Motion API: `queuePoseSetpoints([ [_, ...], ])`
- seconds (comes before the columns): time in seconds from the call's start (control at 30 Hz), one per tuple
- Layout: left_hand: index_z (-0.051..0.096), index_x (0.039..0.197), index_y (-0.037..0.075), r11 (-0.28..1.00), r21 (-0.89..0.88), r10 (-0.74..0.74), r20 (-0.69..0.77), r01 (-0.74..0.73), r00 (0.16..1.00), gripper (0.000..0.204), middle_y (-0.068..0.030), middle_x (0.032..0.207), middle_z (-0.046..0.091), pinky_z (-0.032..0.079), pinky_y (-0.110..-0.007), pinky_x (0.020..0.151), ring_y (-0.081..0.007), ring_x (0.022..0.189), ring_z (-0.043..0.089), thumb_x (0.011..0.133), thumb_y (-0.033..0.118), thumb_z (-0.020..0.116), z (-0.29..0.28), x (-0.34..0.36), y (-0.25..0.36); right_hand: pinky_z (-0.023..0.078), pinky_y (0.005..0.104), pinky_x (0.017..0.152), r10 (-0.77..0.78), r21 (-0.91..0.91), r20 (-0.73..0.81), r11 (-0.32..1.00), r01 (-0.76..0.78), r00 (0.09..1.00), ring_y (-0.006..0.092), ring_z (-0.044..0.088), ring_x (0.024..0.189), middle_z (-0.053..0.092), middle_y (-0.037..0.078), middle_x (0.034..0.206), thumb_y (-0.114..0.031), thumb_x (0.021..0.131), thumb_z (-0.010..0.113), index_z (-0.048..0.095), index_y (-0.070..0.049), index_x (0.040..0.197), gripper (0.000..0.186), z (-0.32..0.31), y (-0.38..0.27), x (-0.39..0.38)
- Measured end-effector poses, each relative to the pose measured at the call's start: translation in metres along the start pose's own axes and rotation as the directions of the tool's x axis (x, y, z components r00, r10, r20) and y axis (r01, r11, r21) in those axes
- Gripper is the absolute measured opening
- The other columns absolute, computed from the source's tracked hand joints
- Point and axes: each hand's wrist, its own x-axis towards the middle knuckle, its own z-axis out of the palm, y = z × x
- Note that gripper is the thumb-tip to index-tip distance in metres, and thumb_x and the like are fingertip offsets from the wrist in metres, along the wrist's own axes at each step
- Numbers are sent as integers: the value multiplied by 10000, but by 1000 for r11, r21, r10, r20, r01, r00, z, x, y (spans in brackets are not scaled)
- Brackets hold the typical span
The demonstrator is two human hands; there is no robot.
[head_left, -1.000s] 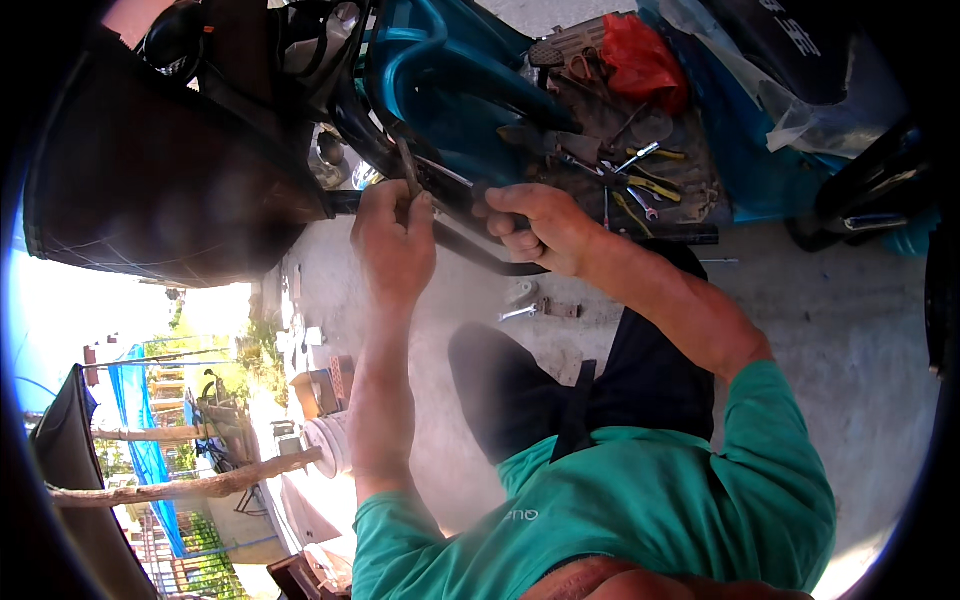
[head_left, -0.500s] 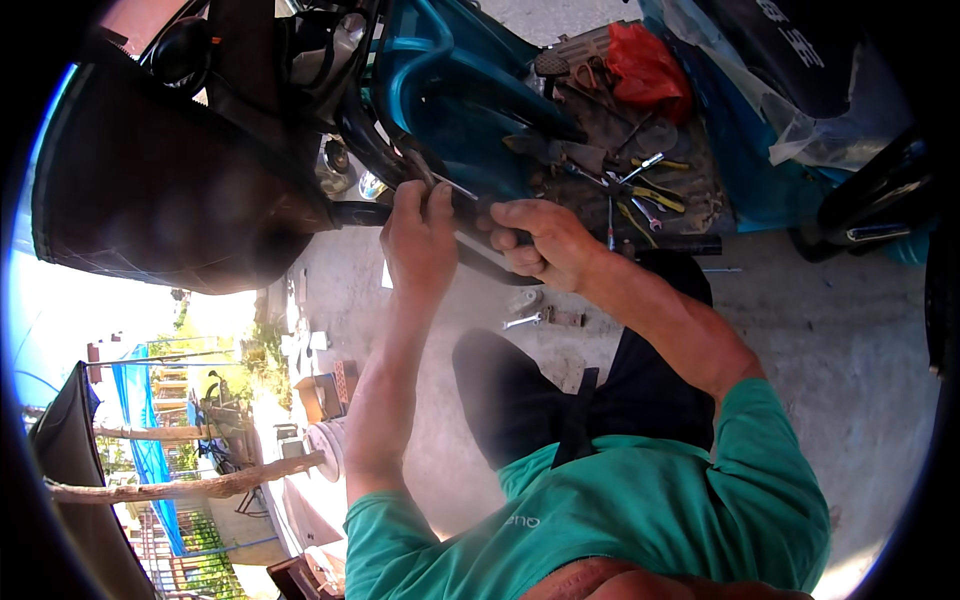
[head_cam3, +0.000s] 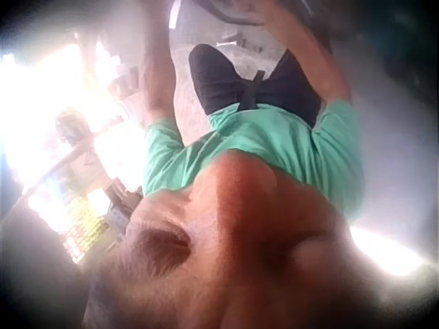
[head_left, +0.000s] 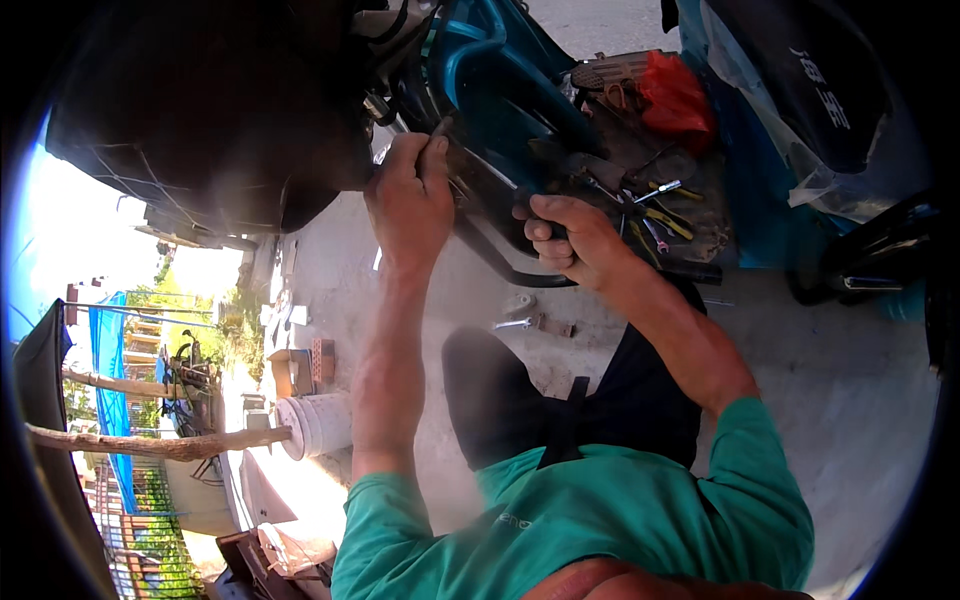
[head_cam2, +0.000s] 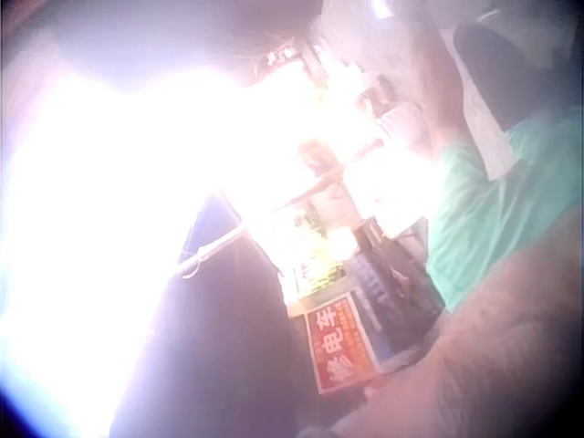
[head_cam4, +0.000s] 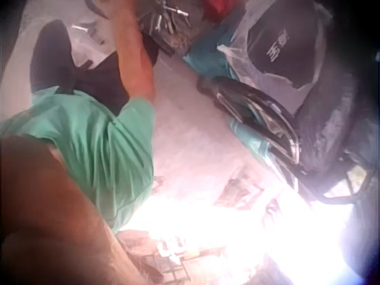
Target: The person cuts a piece of rubber with shears and then fits it around a component of the vehicle.
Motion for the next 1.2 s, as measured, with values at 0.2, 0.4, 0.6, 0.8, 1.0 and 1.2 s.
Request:
queuePoseSetpoints([
  [0.2,603,880,55,995,70,78,-3,-77,997,185,-140,783,668,528,-407,637,-347,721,679,911,219,682,0,9,6,244,216,431,-16,-54,-25,998,15,1000,54,352,485,504,10,731,-246,967,585,548,31,1090,306,5,6,3],
  [0.4,623,945,39,875,-470,-228,-188,117,955,177,-37,703,618,474,-257,589,-89,639,594,949,215,646,12,23,14,285,194,446,17,-59,17,998,-16,1000,45,375,495,483,-4,746,-259,977,582,560,7,1109,297,-2,2,0],
  [0.6,634,987,44,644,-534,597,-98,-548,796,223,-113,825,635,516,-360,582,-310,676,641,814,110,758,22,1,109,322,189,460,-185,107,-390,964,243,902,54,413,507,512,0,765,-270,976,589,565,-52,1153,282,55,12,1],
  [0.8,644,1039,-12,711,-678,370,137,-185,919,227,-122,819,657,479,-317,582,-238,674,644,829,31,718,-41,-62,45,302,198,453,-57,-150,-51,987,48,997,56,403,506,522,12,764,-287,968,596,569,-13,1110,310,-3,-4,9],
  [1.0,644,966,-41,856,-345,-313,245,385,917,113,-64,795,627,454,-236,607,-108,664,578,916,61,657,-97,-195,-71,304,197,450,151,-249,97,961,-123,984,52,396,505,514,13,760,-294,970,585,584,8,1069,318,-17,-42,10],
  [1.2,675,970,-8,610,80,-776,260,788,574,195,-94,769,655,484,-289,659,-144,699,620,938,181,639,-133,-331,-183,323,187,427,114,-778,101,629,6,988,39,400,488,493,-6,735,-365,983,585,574,-7,1056,365,-14,-79,28],
])
